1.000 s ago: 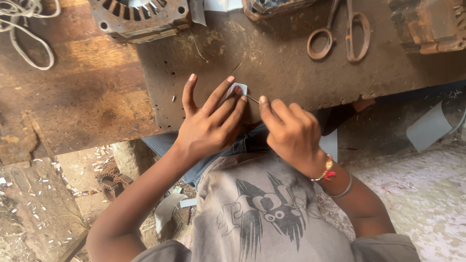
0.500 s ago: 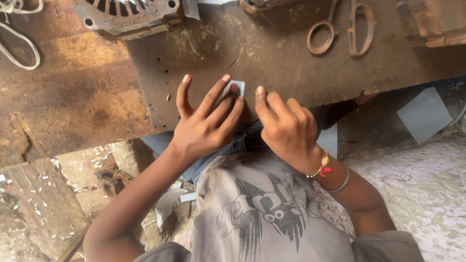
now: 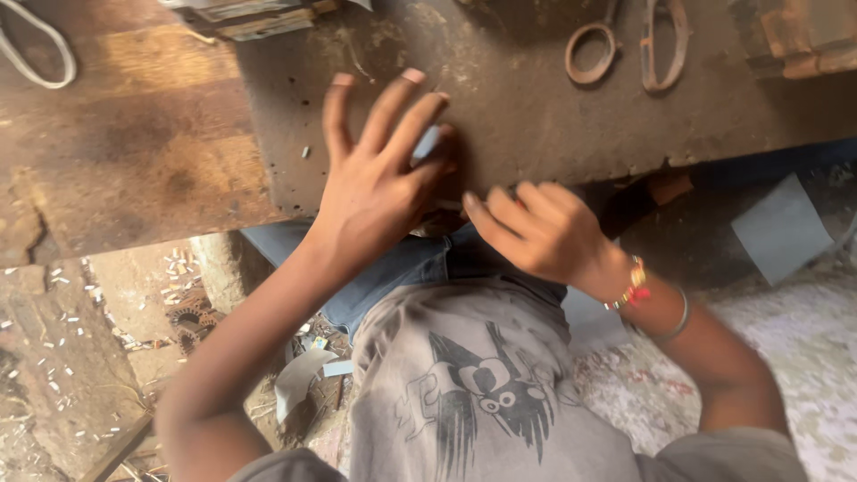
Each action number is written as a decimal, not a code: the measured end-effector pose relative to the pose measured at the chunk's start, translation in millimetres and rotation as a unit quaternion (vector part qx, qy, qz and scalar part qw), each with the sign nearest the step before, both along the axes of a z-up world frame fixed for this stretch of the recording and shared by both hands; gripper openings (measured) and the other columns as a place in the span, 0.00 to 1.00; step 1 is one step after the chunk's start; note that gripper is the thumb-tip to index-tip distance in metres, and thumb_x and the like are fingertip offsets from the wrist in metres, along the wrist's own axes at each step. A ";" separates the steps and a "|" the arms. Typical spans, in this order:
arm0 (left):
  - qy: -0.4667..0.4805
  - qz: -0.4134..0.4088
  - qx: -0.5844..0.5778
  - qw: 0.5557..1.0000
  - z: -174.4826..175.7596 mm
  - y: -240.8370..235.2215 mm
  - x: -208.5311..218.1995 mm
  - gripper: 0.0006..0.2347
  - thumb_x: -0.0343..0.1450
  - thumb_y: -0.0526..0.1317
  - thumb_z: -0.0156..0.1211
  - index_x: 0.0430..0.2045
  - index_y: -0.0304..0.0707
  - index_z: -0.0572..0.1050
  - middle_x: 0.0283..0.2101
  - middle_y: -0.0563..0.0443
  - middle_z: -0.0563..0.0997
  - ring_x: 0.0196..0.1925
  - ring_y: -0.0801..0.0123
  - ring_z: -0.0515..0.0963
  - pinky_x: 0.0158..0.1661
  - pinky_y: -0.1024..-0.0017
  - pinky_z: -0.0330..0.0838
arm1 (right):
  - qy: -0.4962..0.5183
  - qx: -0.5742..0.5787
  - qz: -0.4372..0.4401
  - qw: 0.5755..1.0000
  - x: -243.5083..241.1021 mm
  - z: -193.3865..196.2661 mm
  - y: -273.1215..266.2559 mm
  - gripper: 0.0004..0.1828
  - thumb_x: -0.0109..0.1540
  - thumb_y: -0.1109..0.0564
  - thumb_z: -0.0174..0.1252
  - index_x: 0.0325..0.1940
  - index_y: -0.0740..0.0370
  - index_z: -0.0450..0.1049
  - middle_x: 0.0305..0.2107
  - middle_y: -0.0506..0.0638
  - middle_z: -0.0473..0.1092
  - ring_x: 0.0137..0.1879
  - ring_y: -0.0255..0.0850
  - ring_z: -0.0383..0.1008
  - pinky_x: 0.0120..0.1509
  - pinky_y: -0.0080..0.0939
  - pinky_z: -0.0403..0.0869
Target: The person uses a thin metal tool to press and score small white insulating strips on a wooden workbench next to a motor stator.
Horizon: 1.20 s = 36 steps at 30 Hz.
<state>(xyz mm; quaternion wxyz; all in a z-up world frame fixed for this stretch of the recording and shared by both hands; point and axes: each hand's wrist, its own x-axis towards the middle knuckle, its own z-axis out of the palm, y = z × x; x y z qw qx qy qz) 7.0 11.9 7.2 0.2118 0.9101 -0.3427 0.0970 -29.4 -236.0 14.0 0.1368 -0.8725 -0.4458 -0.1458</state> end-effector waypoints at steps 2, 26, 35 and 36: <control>0.031 -0.020 0.006 0.999 5.0 8.9 -3.7 0.08 0.68 0.38 0.70 0.39 0.45 0.84 0.66 0.44 0.73 0.76 0.52 0.62 0.72 0.39 0.38 | 0.064 0.089 -0.007 0.994 -16.2 -9.0 -2.3 0.18 0.59 0.68 0.58 0.54 0.68 0.77 0.34 0.53 0.72 0.31 0.43 0.69 0.33 0.42 0.70; -0.110 0.048 0.004 0.993 -21.0 2.6 -17.7 0.11 0.73 0.42 0.68 0.49 0.45 0.80 0.50 0.58 0.81 0.66 0.61 0.75 0.73 0.42 0.43 | 0.078 0.103 -0.237 0.963 -8.6 2.5 28.1 0.22 0.58 0.71 0.57 0.56 0.66 0.78 0.35 0.56 0.69 0.31 0.49 0.72 0.33 0.47 0.71; -0.122 -0.040 -0.002 0.992 -28.9 15.0 -18.9 0.17 0.73 0.42 0.64 0.56 0.39 0.77 0.52 0.49 0.81 0.69 0.61 0.74 0.69 0.35 0.38 | 0.026 0.064 -0.167 0.984 -8.6 -3.2 22.4 0.25 0.54 0.72 0.56 0.55 0.64 0.79 0.34 0.53 0.70 0.30 0.45 0.70 0.32 0.42 0.70; -0.130 -0.039 0.006 0.991 -29.3 15.3 -19.1 0.16 0.74 0.41 0.64 0.55 0.39 0.77 0.51 0.51 0.81 0.69 0.62 0.75 0.70 0.36 0.39 | 0.020 0.049 -0.157 0.986 -7.2 -2.8 22.0 0.22 0.56 0.71 0.57 0.54 0.65 0.79 0.33 0.52 0.70 0.29 0.43 0.69 0.31 0.42 0.69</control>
